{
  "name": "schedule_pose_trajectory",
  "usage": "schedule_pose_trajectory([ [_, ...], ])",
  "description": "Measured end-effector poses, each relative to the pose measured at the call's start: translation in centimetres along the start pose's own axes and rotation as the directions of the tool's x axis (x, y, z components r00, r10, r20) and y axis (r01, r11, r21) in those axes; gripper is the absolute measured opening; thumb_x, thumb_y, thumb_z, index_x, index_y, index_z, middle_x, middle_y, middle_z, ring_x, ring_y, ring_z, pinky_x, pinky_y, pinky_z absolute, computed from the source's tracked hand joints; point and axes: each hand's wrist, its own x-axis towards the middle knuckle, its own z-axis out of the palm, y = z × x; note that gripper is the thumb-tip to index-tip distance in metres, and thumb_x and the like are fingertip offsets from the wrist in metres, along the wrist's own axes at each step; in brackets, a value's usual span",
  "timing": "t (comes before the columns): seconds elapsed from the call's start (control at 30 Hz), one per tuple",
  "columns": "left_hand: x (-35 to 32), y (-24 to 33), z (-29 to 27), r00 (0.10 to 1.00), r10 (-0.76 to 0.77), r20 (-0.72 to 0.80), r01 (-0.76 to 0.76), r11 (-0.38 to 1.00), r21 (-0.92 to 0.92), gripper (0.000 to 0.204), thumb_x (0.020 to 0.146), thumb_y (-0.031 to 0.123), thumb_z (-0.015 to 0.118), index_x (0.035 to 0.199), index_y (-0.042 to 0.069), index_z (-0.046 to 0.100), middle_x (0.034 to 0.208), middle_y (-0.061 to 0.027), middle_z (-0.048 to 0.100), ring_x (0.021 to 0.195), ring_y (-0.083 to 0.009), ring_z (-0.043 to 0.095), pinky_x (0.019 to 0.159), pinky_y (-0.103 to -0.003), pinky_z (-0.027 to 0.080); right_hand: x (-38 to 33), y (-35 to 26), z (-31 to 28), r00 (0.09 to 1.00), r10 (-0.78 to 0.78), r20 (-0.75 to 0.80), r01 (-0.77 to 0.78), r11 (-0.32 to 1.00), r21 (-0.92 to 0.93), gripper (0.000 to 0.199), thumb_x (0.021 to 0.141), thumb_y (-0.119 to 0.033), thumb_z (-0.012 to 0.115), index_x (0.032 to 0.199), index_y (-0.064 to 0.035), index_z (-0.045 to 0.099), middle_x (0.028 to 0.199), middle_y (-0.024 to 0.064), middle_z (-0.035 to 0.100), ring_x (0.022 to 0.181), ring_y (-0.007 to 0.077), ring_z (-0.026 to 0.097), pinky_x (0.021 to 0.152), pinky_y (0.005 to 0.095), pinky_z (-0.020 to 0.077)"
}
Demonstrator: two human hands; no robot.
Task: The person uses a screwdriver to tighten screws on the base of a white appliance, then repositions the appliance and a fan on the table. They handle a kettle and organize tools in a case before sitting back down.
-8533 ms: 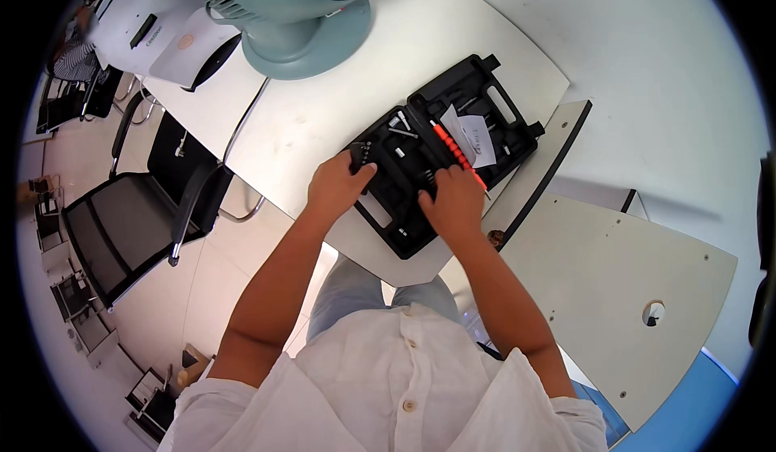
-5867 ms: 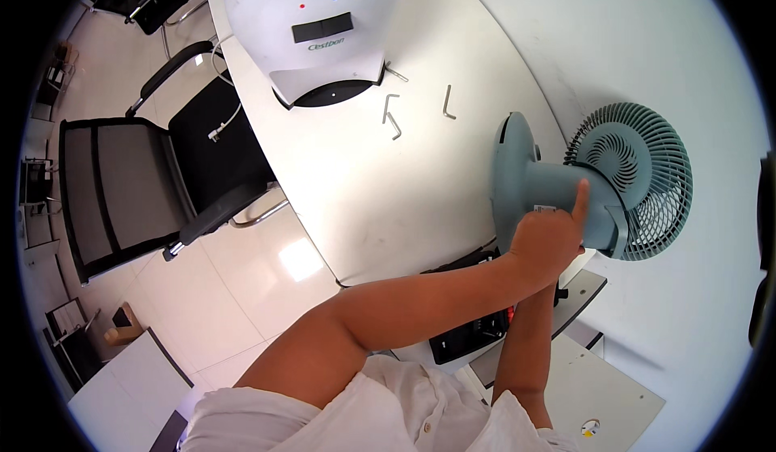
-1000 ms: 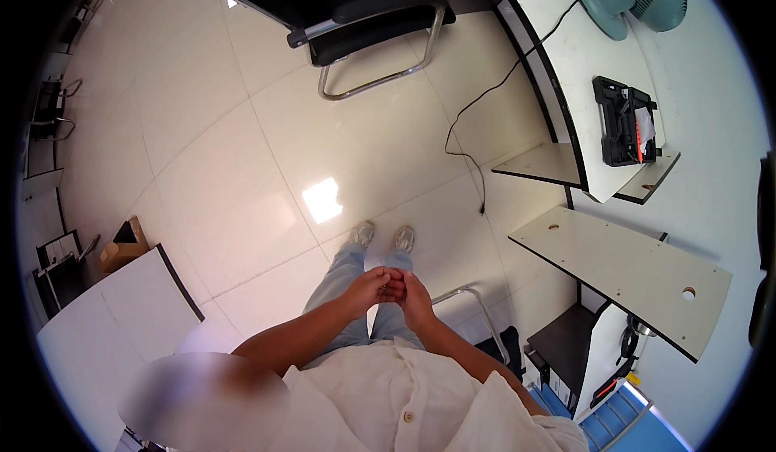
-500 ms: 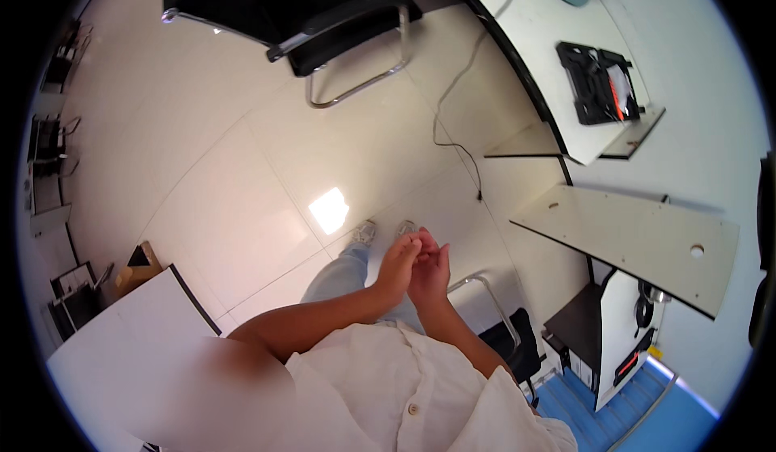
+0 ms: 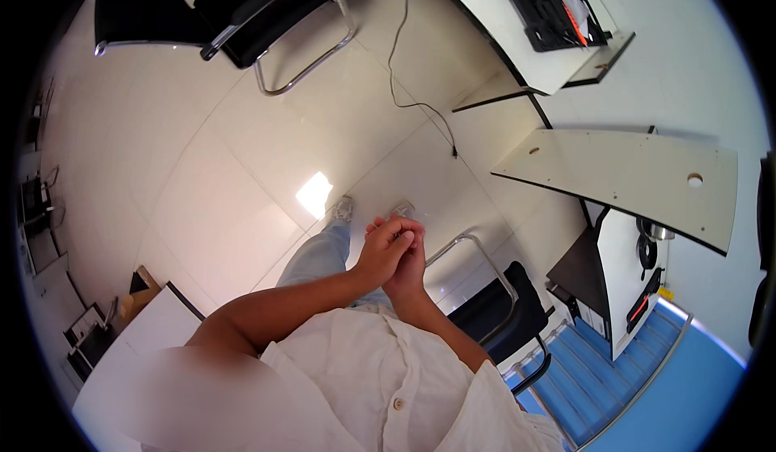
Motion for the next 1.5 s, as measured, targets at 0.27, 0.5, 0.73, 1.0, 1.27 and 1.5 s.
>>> schedule_pose_trajectory([
  [0.27, 1.3, -1.7, 4.7, 0.687, 0.724, 0.063, -0.702, 0.684, -0.199, 0.019, 0.090, 0.017, 0.047, 0.093, 0.000, 0.057, 0.092, -0.0187, 0.057, 0.083, -0.0315, 0.054, 0.080, -0.040, 0.042, -1.2, -3.8, -0.9, 0.999, -0.042, 0.006, 0.041, 0.995, 0.094, 0.059, 0.096, -0.051, 0.025, 0.124, -0.0025, 0.044, 0.115, 0.0153, 0.054, 0.107, 0.0314, 0.052, 0.096, 0.0413, 0.0408],
  [0.5, 2.1, -2.2, 9.4, 0.588, 0.776, 0.226, -0.757, 0.627, -0.184, 0.015, 0.087, 0.010, 0.046, 0.088, -0.002, 0.056, 0.085, -0.0161, 0.055, 0.074, -0.0294, 0.049, 0.073, -0.040, 0.040, -2.6, -8.5, -2.0, 0.996, -0.076, -0.037, 0.080, 0.990, 0.114, 0.056, 0.096, -0.048, 0.023, 0.115, -0.0017, 0.048, 0.110, 0.0156, 0.056, 0.101, 0.0309, 0.055, 0.093, 0.0411, 0.0432],
  [0.73, 1.5, -0.5, 13.1, 0.671, 0.592, 0.446, -0.679, 0.732, 0.051, 0.013, 0.081, 0.006, 0.051, 0.090, 0.001, 0.058, 0.088, -0.0130, 0.056, 0.085, -0.0276, 0.052, 0.081, -0.036, 0.040, -3.2, -12.6, -5.5, 0.991, -0.131, 0.042, 0.120, 0.974, 0.191, 0.052, 0.096, -0.047, 0.028, 0.111, -0.0025, 0.050, 0.106, 0.0145, 0.057, 0.097, 0.0300, 0.055, 0.089, 0.0411, 0.0455],
  [1.0, 1.1, 1.2, 17.6, 0.689, 0.464, 0.556, -0.656, 0.726, 0.207, 0.016, 0.077, 0.002, 0.053, 0.091, 0.003, 0.060, 0.091, -0.0103, 0.058, 0.093, -0.0269, 0.053, 0.088, -0.034, 0.040, -3.8, -17.2, -8.2, 0.989, -0.135, 0.056, 0.117, 0.959, 0.260, 0.050, 0.097, -0.044, 0.027, 0.106, -0.0016, 0.052, 0.105, 0.0152, 0.058, 0.096, 0.0298, 0.057, 0.087, 0.0403, 0.0468],
  [1.27, 1.3, -0.3, 20.1, 0.641, 0.365, 0.675, -0.686, 0.668, 0.290, 0.019, 0.080, 0.003, 0.051, 0.097, 0.002, 0.060, 0.096, -0.0108, 0.060, 0.095, -0.0259, 0.055, 0.087, -0.035, 0.043, -4.5, -20.2, -11.3, 0.988, -0.077, 0.136, 0.033, 0.955, 0.296, 0.053, 0.096, -0.048, 0.030, 0.102, -0.0008, 0.054, 0.103, 0.0146, 0.058, 0.096, 0.0264, 0.056, 0.086, 0.0382, 0.0464],
  [1.5, 3.7, -0.8, 18.3, 0.753, 0.140, 0.643, -0.544, 0.682, 0.489, 0.017, 0.082, 0.006, 0.054, 0.098, 0.002, 0.058, 0.098, -0.0113, 0.058, 0.093, -0.0248, 0.056, 0.081, -0.034, 0.044, -6.8, -19.4, -17.6, 0.948, 0.188, -0.257, -0.222, 0.969, -0.112, 0.017, 0.092, -0.017, 0.043, 0.100, -0.0084, 0.055, 0.063, -0.0008, 0.045, 0.044, 0.0076, 0.035, 0.040, 0.0236, 0.0272],
])
